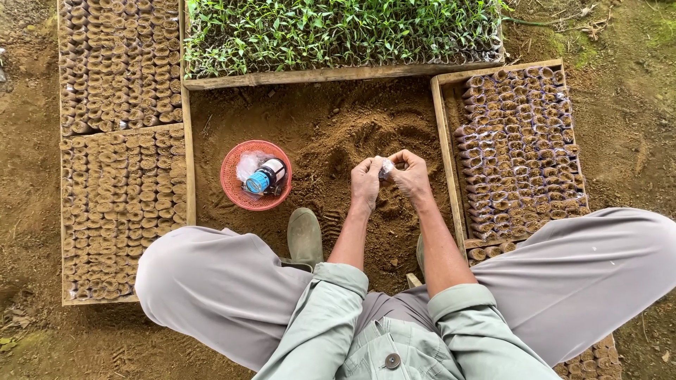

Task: Filling small plastic seedling pots with soil and arranging them in a seedling tray.

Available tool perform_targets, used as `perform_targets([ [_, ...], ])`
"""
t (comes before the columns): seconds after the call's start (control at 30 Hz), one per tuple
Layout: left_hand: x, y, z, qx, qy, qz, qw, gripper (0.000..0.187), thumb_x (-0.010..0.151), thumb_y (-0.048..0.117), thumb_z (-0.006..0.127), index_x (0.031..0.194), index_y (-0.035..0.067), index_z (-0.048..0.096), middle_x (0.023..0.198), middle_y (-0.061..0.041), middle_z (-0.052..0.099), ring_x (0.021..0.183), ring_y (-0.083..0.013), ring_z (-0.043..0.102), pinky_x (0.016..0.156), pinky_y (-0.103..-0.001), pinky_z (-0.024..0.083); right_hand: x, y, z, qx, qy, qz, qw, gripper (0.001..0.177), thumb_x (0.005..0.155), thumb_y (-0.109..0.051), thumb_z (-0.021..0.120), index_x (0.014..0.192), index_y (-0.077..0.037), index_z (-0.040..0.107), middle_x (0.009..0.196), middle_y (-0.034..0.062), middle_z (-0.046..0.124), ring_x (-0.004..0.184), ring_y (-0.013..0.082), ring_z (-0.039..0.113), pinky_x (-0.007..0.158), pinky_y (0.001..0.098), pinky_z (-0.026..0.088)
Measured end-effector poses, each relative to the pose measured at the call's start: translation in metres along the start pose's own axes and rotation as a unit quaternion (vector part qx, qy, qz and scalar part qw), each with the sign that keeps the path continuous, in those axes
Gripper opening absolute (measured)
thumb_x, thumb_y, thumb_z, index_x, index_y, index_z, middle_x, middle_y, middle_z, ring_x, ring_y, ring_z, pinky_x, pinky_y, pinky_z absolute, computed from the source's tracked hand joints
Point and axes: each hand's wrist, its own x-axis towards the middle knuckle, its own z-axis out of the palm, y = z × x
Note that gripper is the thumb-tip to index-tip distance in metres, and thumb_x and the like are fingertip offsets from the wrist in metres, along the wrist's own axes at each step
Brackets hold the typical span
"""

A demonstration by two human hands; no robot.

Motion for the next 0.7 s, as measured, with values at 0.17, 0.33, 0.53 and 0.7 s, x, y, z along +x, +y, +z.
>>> perform_targets([
  [0.17,0.005,-0.001,-0.003,-0.042,-0.001,-0.027,0.999,0.029,0.1,0.027,0.068,0.079,0.007,0.068,0.076,-0.014,0.072,0.058,-0.0194,0.072,0.052,-0.032,0.064,0.004,0.008,-0.003,0.008,-0.007,0.008,1.0,0.022,0.083,-0.006,0.086,0.094,0.0,0.068,0.074,0.0128,0.069,0.061,0.0109,0.066,0.053,0.0291,0.061],
  [0.33,0.026,-0.026,-0.013,-0.06,-0.001,-0.056,0.997,0.025,0.099,0.025,0.07,0.087,0.004,0.073,0.075,-0.014,0.071,0.06,-0.0209,0.072,0.054,-0.035,0.065,0.001,0.001,0.002,-0.073,-0.006,-0.019,0.997,0.025,0.082,-0.003,0.085,0.1,0.002,0.069,0.09,0.0186,0.068,0.076,0.019,0.07,0.055,0.0379,0.066],
  [0.53,0.023,-0.013,-0.023,-0.114,0.04,-0.111,0.986,0.015,0.094,0.022,0.073,0.089,0.007,0.072,0.075,-0.014,0.071,0.06,-0.0227,0.073,0.057,-0.037,0.067,-0.008,-0.018,0.004,-0.099,-0.055,-0.029,0.993,0.051,0.084,-0.012,0.086,0.129,-0.003,0.064,0.115,0.0203,0.065,0.099,0.0217,0.063,0.083,0.0388,0.062],
  [0.7,0.031,-0.011,-0.044,-0.236,0.054,-0.174,0.954,0.018,0.101,0.027,0.061,0.095,0.011,0.066,0.086,-0.021,0.075,0.073,-0.0334,0.078,0.065,-0.04,0.068,0.007,0.027,-0.012,-0.17,0.035,-0.018,0.985,0.028,0.093,-0.017,0.079,0.118,-0.007,0.07,0.102,0.0133,0.068,0.09,0.0218,0.069,0.073,0.0364,0.062],
])
